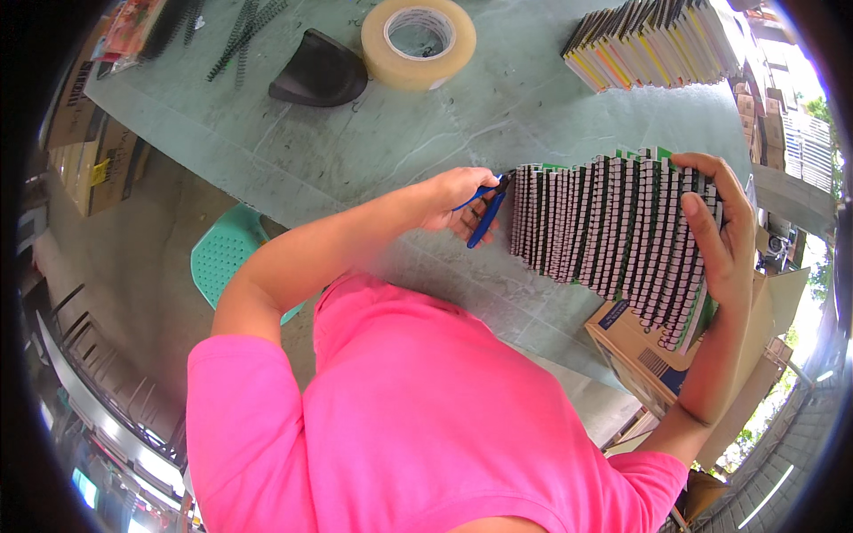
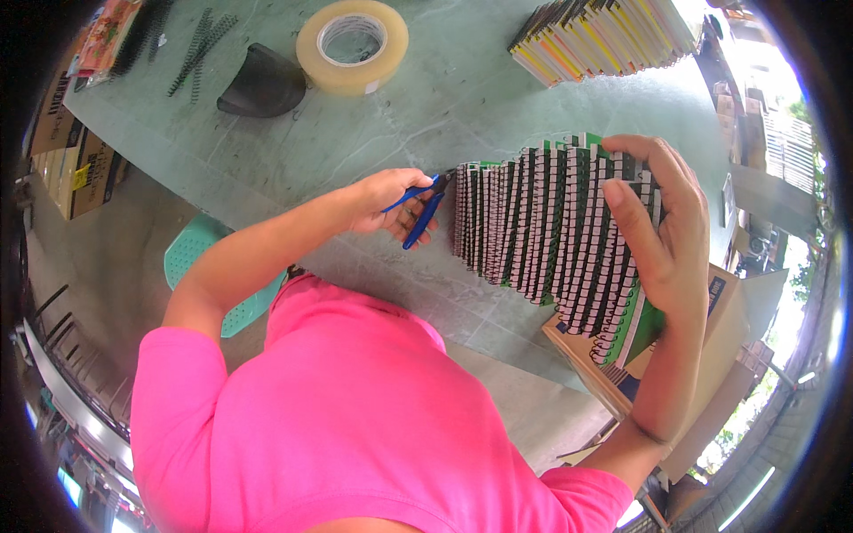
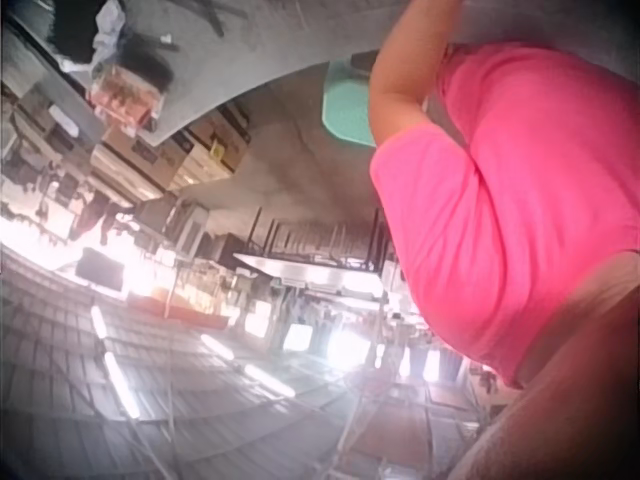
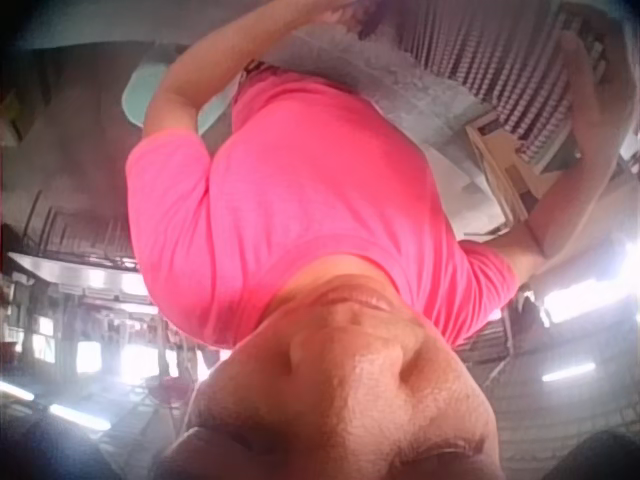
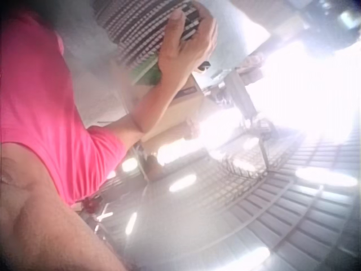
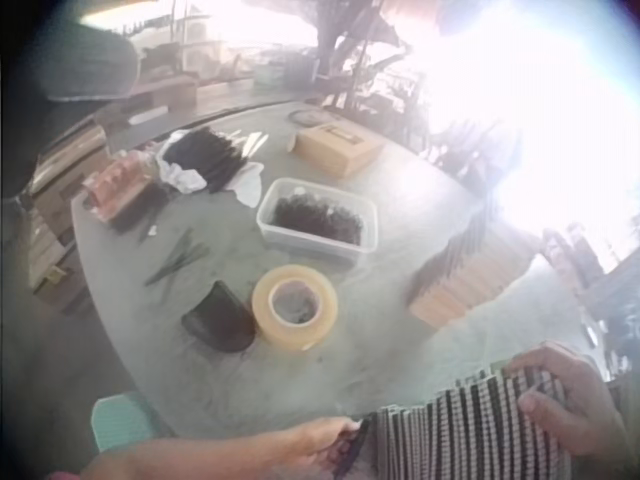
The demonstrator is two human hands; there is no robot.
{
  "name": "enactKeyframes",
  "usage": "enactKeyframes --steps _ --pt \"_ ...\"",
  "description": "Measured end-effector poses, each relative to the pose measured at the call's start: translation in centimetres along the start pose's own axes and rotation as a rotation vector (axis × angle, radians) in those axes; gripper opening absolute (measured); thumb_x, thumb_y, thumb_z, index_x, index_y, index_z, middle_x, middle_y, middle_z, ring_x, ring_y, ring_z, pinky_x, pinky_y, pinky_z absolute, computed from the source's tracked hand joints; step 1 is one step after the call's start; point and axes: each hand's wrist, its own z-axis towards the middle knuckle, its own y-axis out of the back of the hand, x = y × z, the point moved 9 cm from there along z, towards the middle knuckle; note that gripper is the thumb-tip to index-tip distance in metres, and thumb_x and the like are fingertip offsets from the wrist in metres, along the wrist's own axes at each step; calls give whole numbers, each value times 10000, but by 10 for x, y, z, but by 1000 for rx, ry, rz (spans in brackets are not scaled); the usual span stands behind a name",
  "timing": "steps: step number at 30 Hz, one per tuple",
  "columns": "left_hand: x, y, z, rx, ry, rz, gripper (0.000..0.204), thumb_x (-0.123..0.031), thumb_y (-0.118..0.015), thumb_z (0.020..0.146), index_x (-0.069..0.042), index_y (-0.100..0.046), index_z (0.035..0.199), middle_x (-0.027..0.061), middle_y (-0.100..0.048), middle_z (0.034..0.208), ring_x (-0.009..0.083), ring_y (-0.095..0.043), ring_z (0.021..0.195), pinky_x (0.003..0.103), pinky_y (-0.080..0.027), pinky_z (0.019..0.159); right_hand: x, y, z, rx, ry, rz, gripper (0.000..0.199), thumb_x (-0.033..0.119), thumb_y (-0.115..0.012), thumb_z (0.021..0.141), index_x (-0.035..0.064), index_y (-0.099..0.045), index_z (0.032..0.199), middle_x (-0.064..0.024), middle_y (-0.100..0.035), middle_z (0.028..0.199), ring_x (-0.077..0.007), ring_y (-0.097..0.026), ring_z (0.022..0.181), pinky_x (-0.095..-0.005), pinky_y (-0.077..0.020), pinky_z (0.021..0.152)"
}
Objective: The person trims the excess plastic coils from stacks of pocket memos using side cutters and organizes the memos on the table.
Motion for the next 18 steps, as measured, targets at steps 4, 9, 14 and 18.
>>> enactKeyframes --steps 4,9,14,18 --pt "-2 1 3 -6 -7 46 416 -360 -333 927 1 -506 1042 216 -579 968 374 -603 857 488 -488 737 9 1 1 -6 51 -90 295 244 -573 819 4 -573 990 -116 -565 845 -230 -537 810 -305 -402 777" --pt "-27 0 0 -180 -149 708 410 -315 -359 918 43 -540 1006 238 -598 910 382 -621 797 461 -507 669 16 -3 1 -14 78 -169 296 262 -559 832 12 -570 991 -129 -568 857 -261 -542 820 -320 -404 793" --pt "-54 -49 -21 -418 -537 1600 248 -95 -516 774 102 -573 913 257 -625 902 361 -638 838 426 -515 693 14 -2 1 7 71 -169 305 273 -553 841 13 -565 1000 -133 -569 864 -265 -546 818 -324 -408 789" --pt "-56 -26 -24 -551 -383 1318 296 -67 -565 741 121 -564 970 237 -642 910 330 -648 871 396 -524 692 14 -2 0 -9 59 -175 308 277 -549 843 11 -566 997 -133 -567 864 -262 -545 813 -323 -409 784"
